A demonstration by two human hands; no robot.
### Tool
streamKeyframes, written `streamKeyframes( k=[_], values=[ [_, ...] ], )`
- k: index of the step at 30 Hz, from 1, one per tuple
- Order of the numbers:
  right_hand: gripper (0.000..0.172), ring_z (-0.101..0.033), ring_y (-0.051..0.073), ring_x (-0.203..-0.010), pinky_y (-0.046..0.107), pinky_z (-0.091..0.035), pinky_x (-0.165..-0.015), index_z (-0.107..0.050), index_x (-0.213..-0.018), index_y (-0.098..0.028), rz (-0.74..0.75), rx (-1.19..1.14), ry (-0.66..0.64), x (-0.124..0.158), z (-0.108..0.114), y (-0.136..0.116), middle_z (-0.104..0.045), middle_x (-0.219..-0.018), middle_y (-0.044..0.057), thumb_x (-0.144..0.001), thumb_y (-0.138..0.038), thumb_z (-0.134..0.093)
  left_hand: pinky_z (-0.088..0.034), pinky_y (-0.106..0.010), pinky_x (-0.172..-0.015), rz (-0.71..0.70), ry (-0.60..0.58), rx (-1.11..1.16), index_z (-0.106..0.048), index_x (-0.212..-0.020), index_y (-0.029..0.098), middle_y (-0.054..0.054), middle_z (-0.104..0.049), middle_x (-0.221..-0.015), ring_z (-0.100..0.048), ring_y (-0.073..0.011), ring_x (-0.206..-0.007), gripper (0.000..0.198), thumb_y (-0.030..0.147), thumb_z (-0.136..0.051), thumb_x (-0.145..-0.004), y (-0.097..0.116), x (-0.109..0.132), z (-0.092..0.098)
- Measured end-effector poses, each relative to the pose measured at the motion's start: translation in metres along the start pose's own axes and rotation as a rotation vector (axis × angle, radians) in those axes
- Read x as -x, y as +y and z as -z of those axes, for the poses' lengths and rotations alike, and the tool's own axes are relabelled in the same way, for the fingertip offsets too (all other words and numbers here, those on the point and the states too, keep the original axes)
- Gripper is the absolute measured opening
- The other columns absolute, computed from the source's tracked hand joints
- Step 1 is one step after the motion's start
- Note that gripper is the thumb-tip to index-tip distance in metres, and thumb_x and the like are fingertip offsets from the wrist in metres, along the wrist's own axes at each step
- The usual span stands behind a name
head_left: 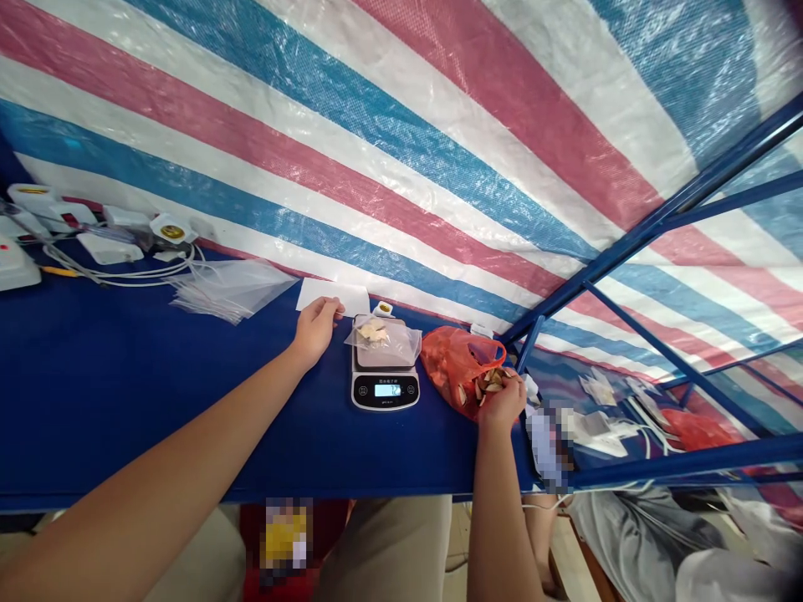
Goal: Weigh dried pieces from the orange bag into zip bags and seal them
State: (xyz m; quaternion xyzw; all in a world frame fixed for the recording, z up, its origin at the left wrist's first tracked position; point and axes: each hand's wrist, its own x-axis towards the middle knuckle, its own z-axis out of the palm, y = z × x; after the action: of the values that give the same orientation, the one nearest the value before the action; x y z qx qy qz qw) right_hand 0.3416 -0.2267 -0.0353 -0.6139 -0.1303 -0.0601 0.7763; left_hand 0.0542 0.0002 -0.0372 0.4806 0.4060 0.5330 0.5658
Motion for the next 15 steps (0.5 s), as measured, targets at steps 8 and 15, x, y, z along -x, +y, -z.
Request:
streamKeyframes(
  k=[8,15],
  values=[
    [0.023,-0.059,0.013,-0.05,0.025,-0.05,-0.044,-0.054,-0.081,-0.024,-0.002,-0.051,-0.054,0.0057,0.0034,-0.0026,-0.062,-0.071,-0.004,-0.059,-0.03,-0.051,-0.049,-0.029,-0.066,-0.006,-0.002,-0.013,-0.066,-0.072,0.02,-0.006,-0.071,-0.081,-0.064,-0.0201,-0.079,0.031,0.05,-0.062,-0.074,0.0022,0.0026,0.0005],
    [0.022,-0.06,0.015,-0.046,0.025,-0.045,-0.038,-0.058,-0.08,-0.023,-0.002,0.036,-0.142,0.0045,0.0058,0.0019,-0.061,-0.067,-0.002,-0.067,-0.037,-0.047,-0.049,-0.029,-0.067,-0.006,-0.007,-0.02,-0.066,-0.073,0.02,-0.005,-0.07,-0.083,-0.064,-0.02,-0.081,0.031,0.051,-0.062,-0.073,0.0041,0.0034,0.0016]
  ],
)
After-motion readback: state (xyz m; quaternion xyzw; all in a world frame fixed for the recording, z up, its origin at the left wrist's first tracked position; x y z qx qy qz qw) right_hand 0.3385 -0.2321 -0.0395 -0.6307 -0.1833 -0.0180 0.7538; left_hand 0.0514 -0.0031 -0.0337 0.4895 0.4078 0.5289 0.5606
